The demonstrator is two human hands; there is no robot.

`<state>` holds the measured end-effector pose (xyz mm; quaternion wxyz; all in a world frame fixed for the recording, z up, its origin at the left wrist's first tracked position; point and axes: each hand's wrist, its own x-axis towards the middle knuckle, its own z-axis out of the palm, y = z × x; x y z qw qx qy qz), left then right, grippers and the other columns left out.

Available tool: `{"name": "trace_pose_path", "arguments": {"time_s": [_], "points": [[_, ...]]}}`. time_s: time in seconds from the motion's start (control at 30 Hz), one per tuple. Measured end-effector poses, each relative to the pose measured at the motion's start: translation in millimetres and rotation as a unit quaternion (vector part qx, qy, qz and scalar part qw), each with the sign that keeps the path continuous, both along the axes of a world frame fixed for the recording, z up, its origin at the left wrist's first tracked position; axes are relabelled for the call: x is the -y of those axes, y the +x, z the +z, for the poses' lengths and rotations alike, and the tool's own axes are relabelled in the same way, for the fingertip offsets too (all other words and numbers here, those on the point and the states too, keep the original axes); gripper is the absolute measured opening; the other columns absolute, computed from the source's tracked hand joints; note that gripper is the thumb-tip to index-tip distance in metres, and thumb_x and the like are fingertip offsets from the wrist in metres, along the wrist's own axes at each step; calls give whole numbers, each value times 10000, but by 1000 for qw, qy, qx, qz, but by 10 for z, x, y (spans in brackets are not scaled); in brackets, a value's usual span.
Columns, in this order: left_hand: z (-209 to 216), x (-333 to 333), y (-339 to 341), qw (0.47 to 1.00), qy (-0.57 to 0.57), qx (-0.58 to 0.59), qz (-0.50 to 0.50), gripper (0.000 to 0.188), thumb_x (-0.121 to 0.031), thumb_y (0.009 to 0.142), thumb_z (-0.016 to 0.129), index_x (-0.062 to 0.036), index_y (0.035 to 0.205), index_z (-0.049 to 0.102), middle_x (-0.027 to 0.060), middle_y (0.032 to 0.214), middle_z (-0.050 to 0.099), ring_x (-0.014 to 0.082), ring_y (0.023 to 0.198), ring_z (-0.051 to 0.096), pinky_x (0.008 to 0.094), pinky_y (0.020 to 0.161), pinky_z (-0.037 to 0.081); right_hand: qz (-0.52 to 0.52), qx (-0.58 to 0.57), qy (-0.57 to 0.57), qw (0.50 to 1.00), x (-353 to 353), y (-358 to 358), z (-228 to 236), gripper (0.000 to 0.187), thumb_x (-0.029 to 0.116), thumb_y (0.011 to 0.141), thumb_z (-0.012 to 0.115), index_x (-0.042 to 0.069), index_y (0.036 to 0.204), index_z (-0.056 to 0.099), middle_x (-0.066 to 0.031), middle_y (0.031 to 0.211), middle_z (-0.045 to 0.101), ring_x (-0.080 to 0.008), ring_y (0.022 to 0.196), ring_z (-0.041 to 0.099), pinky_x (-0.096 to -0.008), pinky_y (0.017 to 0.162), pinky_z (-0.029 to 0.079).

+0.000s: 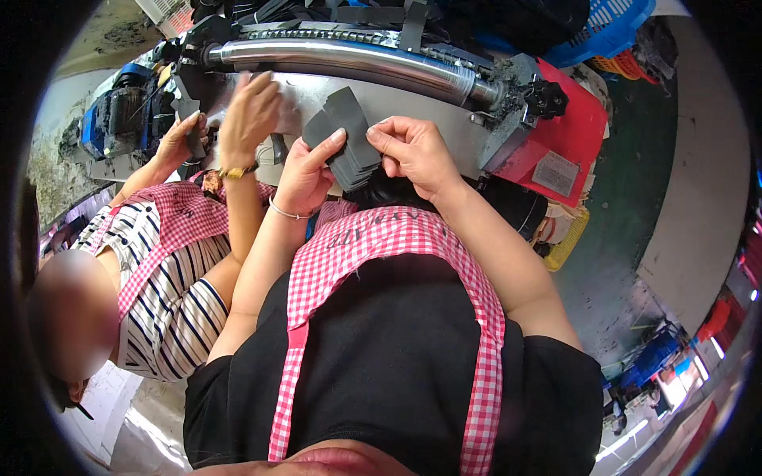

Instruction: The person feeds black rubber pieces into a roller machine to flatten and smooth them. They handle the pieces one by one, retrieving them from a blue basket and placing the processed items back into the basket. The person also briefly uses a metal bowl to collect debris from the machine.

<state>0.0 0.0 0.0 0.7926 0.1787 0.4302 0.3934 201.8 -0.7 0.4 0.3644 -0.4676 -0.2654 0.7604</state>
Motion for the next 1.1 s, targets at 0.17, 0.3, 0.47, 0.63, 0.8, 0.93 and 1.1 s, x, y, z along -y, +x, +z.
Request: {"name": "trace_pose_path", "arguments": {"time_s": [0.17, 0.3, 0.47, 0.63, 0.8, 0.93, 1.1], "points": [[-84, 21, 16, 1000, -16, 25, 3, 188, -188, 965, 706, -49, 1088, 676, -20, 894, 688, 20, 669, 586, 163, 499, 367, -6, -40, -51, 998, -14, 29, 71, 142, 174, 985, 691, 33, 969, 702, 25, 707, 618, -32, 514, 532, -179, 447, 351], [-61, 17, -96, 1000, -24, -8, 1, 174, -148, 942, 710, -42, 1076, 678, -8, 884, 687, 25, 650, 578, 164, 494, 366, 4, 39, 33, 999, 36, -82, -5, 134, 174, 995, 678, 40, 997, 687, 32, 738, 627, -22, 508, 534, -162, 440, 342], [-140, 2, -157, 999, -39, 29, -13, 171, -117, 925, 706, -36, 1072, 678, 4, 889, 693, 37, 661, 597, 167, 489, 370, -1, 62, 76, 995, 38, -81, 19, 133, 168, 997, 675, 36, 982, 677, 29, 717, 626, -25, 504, 546, -164, 432, 344], [-64, -19, -94, 998, -25, -50, 32, 202, -112, 920, 720, -11, 1091, 682, 42, 961, 719, 81, 745, 673, 204, 575, 495, -42, 59, 6, 997, 59, -15, -72, 144, 179, 987, 690, 41, 959, 662, 32, 699, 614, -30, 484, 552, -163, 419, 333], [24, -46, -106, 991, 0, -137, -10, 207, -104, 915, 730, 0, 1091, 695, 55, 985, 731, 116, 789, 702, 251, 652, 563, -45, 65, -14, 997, 14, -67, -21, 158, 178, 979, 696, 31, 939, 656, 16, 691, 618, -43, 470, 540, -178, 427, 354], [61, -16, -47, 989, 19, -144, 6, 201, -116, 919, 735, -5, 1083, 699, 49, 964, 733, 114, 789, 701, 252, 646, 562, -52, 82, 14, 995, 28, -71, -51, 154, 184, 982, 697, 39, 953, 655, 41, 687, 592, -26, 480, 527, -162, 431, 350], [23, -46, -70, 985, 17, -169, -18, 218, -125, 925, 740, -2, 1097, 688, 53, 988, 730, 121, 797, 707, 243, 642, 565, -56, 102, 69, 991, 44, -51, -66, 140, 175, 992, 680, 41, 960, 658, 47, 696, 587, -15, 489, 508, -162, 442, 355]]}}
